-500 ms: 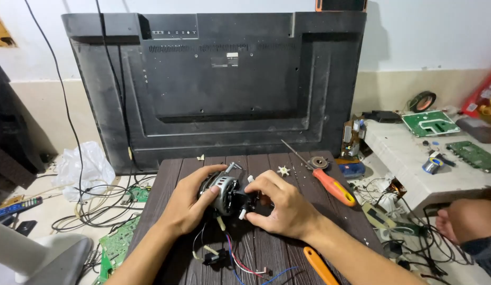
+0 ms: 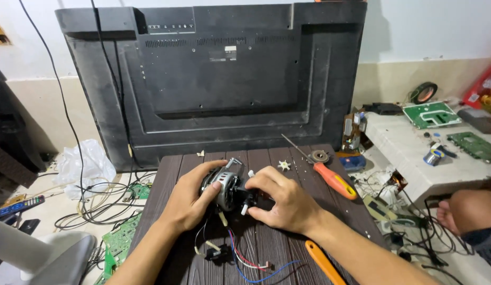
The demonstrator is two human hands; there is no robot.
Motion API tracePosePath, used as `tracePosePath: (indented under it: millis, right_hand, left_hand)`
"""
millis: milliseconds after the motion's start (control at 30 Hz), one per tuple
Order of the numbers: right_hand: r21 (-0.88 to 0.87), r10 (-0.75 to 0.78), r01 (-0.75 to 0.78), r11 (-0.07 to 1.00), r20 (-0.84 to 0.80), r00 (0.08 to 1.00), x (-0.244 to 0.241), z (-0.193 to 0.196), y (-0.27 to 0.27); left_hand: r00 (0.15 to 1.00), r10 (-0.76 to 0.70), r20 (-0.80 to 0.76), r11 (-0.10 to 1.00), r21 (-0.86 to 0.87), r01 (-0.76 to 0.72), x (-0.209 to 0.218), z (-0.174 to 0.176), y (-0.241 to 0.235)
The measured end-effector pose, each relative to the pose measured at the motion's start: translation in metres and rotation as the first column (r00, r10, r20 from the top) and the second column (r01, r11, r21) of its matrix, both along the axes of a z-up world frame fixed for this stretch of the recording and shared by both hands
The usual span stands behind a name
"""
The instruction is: The person uses a screwdriver to loosen screws on a small electrical motor, removes a black plastic cover, and then uses a brush to clean the internal components. The person works at a cluttered table with various tools and electronic parts.
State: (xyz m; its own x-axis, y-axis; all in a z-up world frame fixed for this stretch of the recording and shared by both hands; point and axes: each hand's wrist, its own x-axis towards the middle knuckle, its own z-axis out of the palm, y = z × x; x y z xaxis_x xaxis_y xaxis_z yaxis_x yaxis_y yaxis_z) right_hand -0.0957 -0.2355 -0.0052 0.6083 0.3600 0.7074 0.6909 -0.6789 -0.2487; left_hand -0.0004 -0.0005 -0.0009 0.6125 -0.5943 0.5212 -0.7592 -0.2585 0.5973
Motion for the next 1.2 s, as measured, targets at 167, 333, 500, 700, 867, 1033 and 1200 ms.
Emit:
tracePosePath:
  millis: [167,333,500,700,867,1033,1200]
  right_hand:
    - [0.015,-0.063,0.062,0.998,0.042,0.997,0.004,-0.007,0.001]
    - [0.086,-0.160,0.156,0.984,0.033,0.987,0.003,-0.007,0.006]
    - [0.090,-0.076,0.077,0.993,-0.015,0.997,0.002,-0.007,0.000]
    - [-0.033,0.002,0.001,0.999,0.089,0.996,0.007,-0.012,-0.007]
    - [-0.029,0.000,0.004,1.000,0.113,0.994,0.005,-0.013,-0.004]
    - [0.234,-0.018,0.050,0.971,-0.137,0.990,0.005,-0.009,0.000]
    - [-0.008,0.106,-0.105,0.994,0.116,0.988,0.005,-0.012,0.003]
  left_hand:
    - [0.999,0.001,-0.045,1.000,-0.008,-0.001,-0.002,0.006,-0.002]
    - [0.998,0.001,-0.069,0.999,-0.044,-0.004,-0.002,0.009,-0.002]
    - [0.999,0.031,-0.021,0.999,-0.007,-0.031,0.000,0.003,-0.004]
    - [0.999,0.037,-0.035,0.999,0.002,-0.037,0.000,0.002,-0.004]
    - [0.999,0.039,-0.025,0.999,-0.003,-0.039,0.000,0.000,-0.004]
    - [0.998,0.053,-0.016,0.998,-0.019,-0.054,0.003,-0.002,-0.006]
    - [0.999,0.006,-0.050,0.996,-0.086,-0.010,0.001,-0.002,-0.002]
